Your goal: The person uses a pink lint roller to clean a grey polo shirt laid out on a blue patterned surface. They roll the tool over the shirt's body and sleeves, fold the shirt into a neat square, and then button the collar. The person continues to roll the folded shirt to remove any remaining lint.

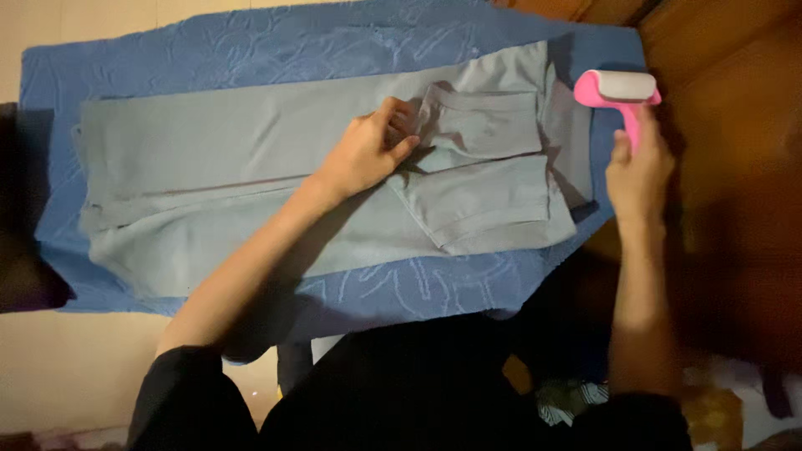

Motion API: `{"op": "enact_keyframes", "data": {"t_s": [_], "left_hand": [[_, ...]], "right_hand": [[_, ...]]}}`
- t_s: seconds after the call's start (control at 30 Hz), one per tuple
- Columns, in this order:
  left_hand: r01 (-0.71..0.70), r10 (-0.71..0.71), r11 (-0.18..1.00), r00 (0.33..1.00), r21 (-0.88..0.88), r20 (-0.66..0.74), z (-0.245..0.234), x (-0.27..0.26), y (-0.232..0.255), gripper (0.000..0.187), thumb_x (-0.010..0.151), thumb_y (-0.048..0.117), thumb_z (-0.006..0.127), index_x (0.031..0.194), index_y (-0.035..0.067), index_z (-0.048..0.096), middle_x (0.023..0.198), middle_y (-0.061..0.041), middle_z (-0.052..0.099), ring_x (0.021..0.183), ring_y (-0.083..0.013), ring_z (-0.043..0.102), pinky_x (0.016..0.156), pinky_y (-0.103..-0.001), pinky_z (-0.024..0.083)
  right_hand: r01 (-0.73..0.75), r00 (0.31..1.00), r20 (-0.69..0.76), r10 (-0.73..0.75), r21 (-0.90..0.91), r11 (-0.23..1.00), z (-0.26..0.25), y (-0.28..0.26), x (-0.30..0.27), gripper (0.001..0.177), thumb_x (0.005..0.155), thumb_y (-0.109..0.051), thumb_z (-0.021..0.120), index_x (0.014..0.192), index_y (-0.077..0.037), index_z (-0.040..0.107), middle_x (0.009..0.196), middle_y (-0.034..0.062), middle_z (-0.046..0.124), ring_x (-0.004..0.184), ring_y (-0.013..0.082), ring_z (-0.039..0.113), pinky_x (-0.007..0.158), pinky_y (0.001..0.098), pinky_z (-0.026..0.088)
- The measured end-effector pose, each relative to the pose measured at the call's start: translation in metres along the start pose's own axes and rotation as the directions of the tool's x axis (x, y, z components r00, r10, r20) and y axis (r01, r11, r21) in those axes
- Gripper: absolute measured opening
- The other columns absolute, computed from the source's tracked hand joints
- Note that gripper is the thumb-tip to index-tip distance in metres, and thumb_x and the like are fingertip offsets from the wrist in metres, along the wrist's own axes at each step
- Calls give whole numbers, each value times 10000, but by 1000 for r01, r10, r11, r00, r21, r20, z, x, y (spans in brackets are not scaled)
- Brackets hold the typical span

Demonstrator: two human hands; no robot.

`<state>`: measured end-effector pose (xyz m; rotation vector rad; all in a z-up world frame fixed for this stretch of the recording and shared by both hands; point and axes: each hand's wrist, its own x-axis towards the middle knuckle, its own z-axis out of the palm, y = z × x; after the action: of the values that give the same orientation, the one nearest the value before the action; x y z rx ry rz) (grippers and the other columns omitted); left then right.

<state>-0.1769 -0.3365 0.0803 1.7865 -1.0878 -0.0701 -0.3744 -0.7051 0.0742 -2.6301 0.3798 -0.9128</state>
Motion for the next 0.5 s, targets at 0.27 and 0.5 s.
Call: {"op": "enact_keyframes", "data": {"t_s": [0.27,0.5], "left_hand": [[155,-150,985,986,-79,69,7,10,-12,479,940,106,707,1337,-6,463,969,-186,765,864,-293,780,768,-385,610],[222,-212,971,972,-91,105,6,14,-3,437,957,143,719,1312,8,504,951,-116,765,833,-203,761,744,-329,603]], "right_hand": [[-25,991,119,56,-245,969,16,-58,2,320,1046,-395,756,990,-79,750,987,121,672,1070,348,603,973,561,359],[-30,963,268,32,-8,1000,46,-61,13,343,908,-380,789,965,-45,743,978,157,693,919,345,674,800,465,500]]}}
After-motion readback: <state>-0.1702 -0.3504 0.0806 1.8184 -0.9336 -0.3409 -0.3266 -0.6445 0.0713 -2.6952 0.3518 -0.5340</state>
